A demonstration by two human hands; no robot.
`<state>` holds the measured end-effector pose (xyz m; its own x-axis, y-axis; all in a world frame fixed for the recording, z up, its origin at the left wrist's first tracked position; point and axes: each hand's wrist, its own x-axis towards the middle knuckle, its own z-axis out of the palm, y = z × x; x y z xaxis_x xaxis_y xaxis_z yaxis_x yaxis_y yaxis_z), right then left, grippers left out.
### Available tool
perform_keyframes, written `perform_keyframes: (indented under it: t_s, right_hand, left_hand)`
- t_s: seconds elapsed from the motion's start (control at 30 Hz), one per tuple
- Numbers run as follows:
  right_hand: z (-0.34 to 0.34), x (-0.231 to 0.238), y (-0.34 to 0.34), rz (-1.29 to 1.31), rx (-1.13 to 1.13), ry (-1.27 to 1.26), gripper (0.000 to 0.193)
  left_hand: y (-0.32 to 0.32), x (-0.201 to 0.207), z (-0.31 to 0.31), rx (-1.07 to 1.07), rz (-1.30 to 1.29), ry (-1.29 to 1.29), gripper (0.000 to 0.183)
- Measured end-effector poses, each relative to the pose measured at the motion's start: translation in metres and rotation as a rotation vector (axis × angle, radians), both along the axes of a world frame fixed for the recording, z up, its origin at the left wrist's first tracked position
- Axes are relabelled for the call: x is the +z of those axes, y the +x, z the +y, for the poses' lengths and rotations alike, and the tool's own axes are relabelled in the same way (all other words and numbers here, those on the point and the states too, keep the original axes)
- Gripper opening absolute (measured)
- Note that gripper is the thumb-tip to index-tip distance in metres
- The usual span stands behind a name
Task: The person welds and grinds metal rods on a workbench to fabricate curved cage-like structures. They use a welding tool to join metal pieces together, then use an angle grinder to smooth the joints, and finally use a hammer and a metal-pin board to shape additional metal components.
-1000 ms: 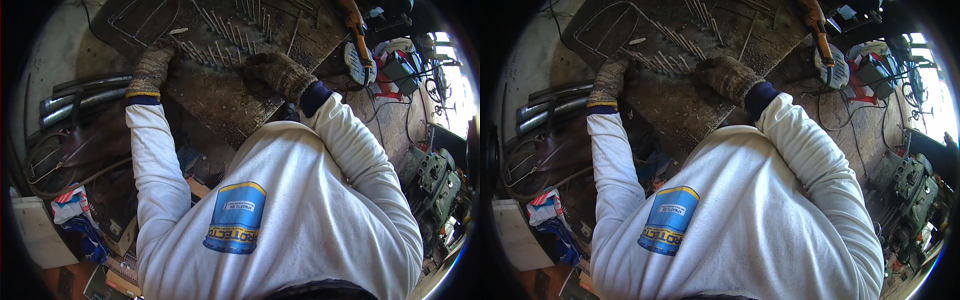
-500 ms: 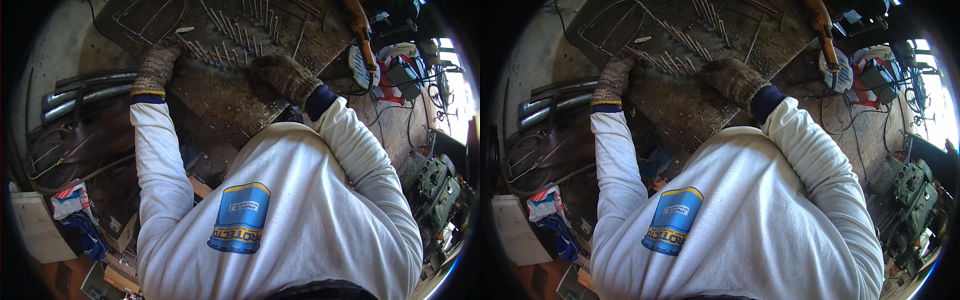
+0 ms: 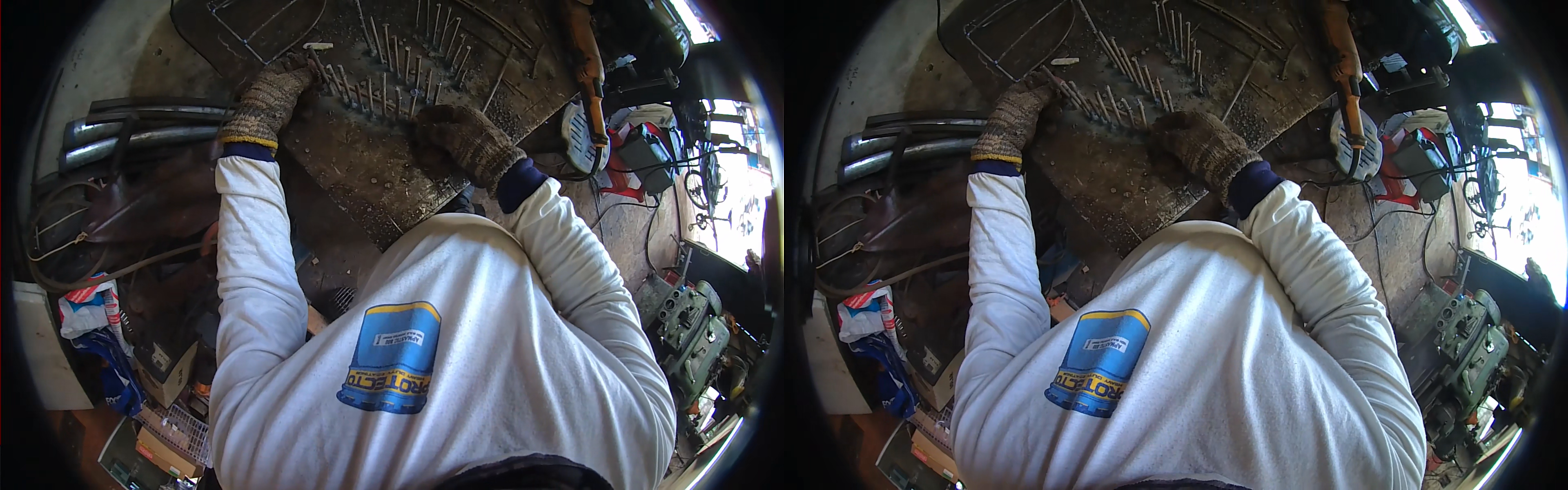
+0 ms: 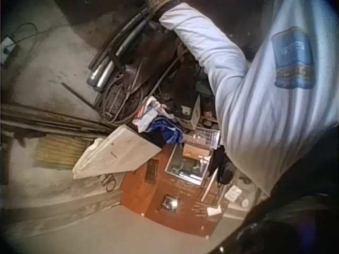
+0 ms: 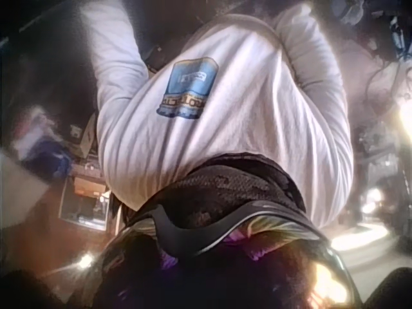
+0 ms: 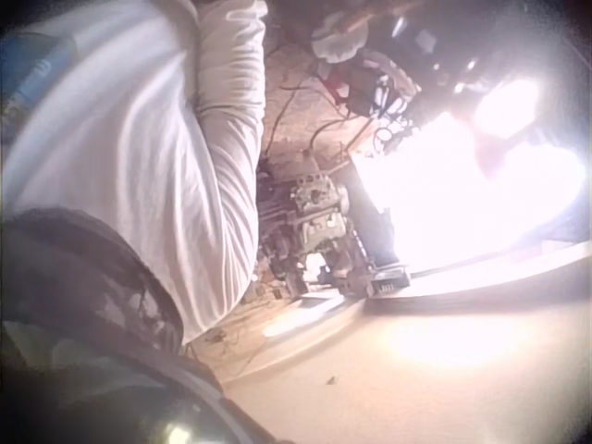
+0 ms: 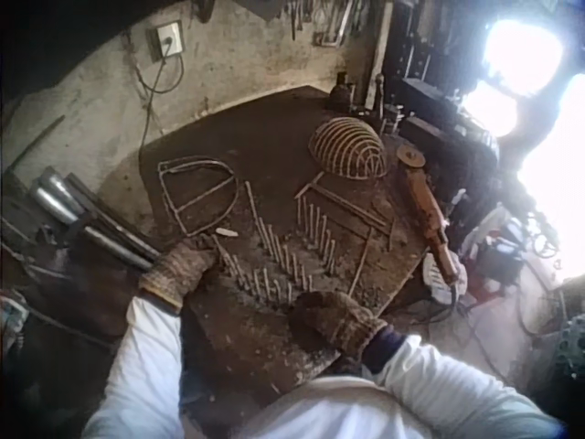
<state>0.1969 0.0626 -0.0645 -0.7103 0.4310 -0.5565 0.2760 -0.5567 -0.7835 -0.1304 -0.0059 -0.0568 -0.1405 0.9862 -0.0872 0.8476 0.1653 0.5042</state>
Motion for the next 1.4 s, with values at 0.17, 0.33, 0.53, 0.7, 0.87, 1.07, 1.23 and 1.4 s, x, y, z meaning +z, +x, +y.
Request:
perform_keyframes:
  t_s: [0.17,0.33,0.53,0.7,0.87,1.07,1.23,1.4]
  right_hand:
    - [0.004,-0.012,0.003,-0.028,0.047,0.131,0.046]
    - [0.001,-0.015,0.005,0.085,-0.038,-0.032,0.048]
    - [-0.001,-0.011,0.001,0.021,-0.062,-0.004,0.048]
    - [-0.003,-0.008,0.001,0.044,-0.093,-0.080,0.049]
    - [-0.005,0.004,-0.001,0.029,-0.087,-0.106,0.049]
    - [-0.005,-0.008,0.001,0.107,-0.107,-0.126,0.042]
    - [-0.003,-0.004,0.003,0.126,-0.142,-0.211,0.043]
    - [0.005,-0.028,0.006,0.186,-0.138,-0.331,0.043]
  left_hand:
    - [0.002,-0.004,0.001,0.047,-0.155,-0.002,0.035]
    - [-0.006,-0.019,0.000,0.068,-0.123,0.087,0.035]
    - [-0.012,-0.033,0.000,0.038,-0.209,0.159,0.035]
    - [-0.002,-0.021,0.002,0.112,-0.279,0.094,0.035]
    - [-0.002,-0.014,-0.001,0.095,-0.093,-0.039,0.032]
    - [0.009,0.001,0.001,0.078,-0.014,-0.063,0.034]
    - [0.000,-0.015,0.000,0.268,-0.466,-0.079,0.034]
    - [0.010,-0.006,0.003,0.299,-0.373,-0.041,0.034]
